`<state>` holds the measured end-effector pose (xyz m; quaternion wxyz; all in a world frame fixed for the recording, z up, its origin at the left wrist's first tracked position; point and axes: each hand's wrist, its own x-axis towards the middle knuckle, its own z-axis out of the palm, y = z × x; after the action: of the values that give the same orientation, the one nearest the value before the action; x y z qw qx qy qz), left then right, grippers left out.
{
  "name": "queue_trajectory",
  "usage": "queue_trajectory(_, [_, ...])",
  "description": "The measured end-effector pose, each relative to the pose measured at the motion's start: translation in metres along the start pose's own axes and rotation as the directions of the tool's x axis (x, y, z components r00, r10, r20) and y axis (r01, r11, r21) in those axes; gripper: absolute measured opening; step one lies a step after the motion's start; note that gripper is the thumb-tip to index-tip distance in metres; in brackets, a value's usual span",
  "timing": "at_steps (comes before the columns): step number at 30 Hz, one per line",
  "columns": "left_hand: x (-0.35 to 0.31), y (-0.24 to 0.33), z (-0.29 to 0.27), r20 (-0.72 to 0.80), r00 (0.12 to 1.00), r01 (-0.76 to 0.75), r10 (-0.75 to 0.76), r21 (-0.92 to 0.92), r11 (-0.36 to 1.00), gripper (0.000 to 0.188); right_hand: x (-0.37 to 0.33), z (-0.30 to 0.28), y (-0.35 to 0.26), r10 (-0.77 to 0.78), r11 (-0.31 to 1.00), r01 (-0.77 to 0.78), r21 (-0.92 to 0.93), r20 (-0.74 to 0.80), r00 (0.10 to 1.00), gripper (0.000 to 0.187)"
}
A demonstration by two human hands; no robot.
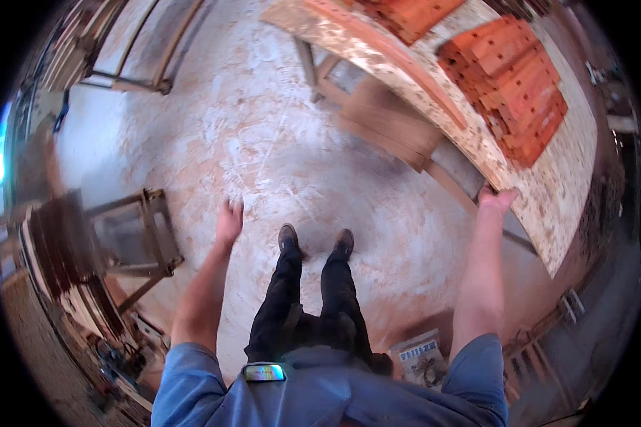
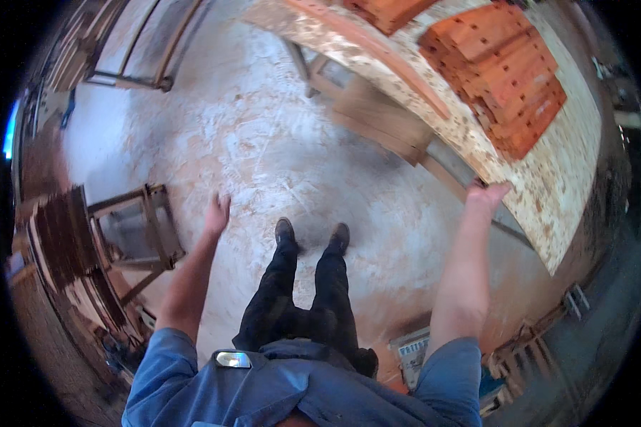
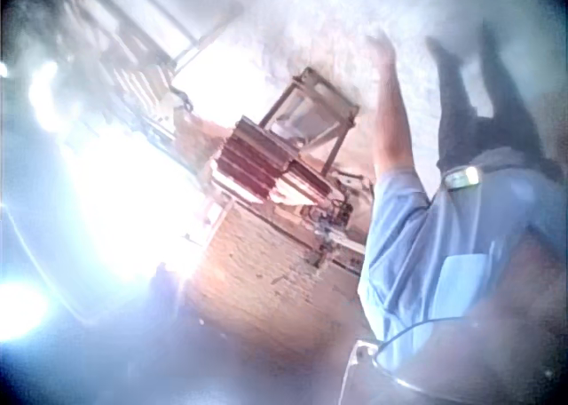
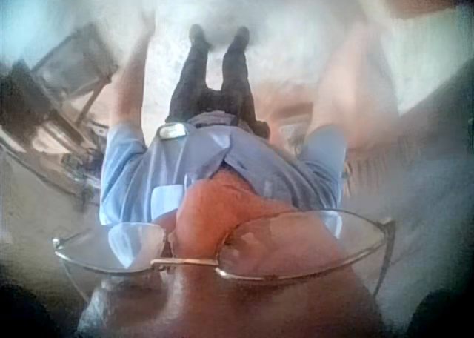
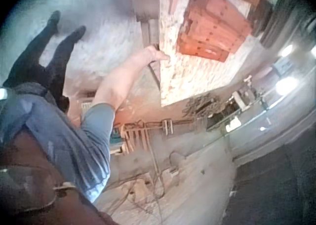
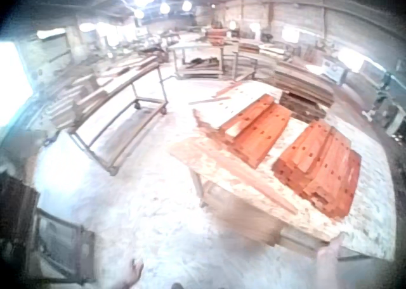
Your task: The person removes a clamp from a wooden frame and walks to a workbench. They pick up a small wooden stick and use a hammer to repeatedly tap and shape the stick on a metal surface.
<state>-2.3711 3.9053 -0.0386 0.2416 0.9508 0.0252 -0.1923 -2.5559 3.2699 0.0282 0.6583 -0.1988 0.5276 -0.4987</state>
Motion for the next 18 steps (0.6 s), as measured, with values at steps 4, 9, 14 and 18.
queue_trajectory(4, [-0.168, -0.159, -0.035, -0.011, 0.87, 0.482, -0.492, 0.22, 0.848, 0.071, 0.038, -0.014, 0.014, 0.059, 0.993, -0.08, 0.082, 0.232, 0.971, 0.061])
queue_trajectory(9, [-0.324, -0.273, -0.084, -0.077, 0.591, 0.801, -0.803, -0.055, 0.596, 0.075, 0.052, -0.026, 0.022, 0.087, 0.995, -0.096, 0.033, 0.2, 0.976, 0.06])
queue_trajectory(14, [-0.384, -0.305, -0.072, -0.104, 0.436, 0.799, -0.894, -0.413, 0.437, 0.075, 0.08, -0.038, 0.028, 0.09, 0.994, -0.103, 0.041, 0.242, 0.966, 0.061])
queue_trajectory(18, [-0.399, -0.303, -0.097, 0.025, 0.331, 0.713, -0.943, -0.661, 0.233, 0.07, 0.028, -0.042, 0.045, 0.297, 0.954, -0.298, 0.026, 0.053, 0.953, 0.067])
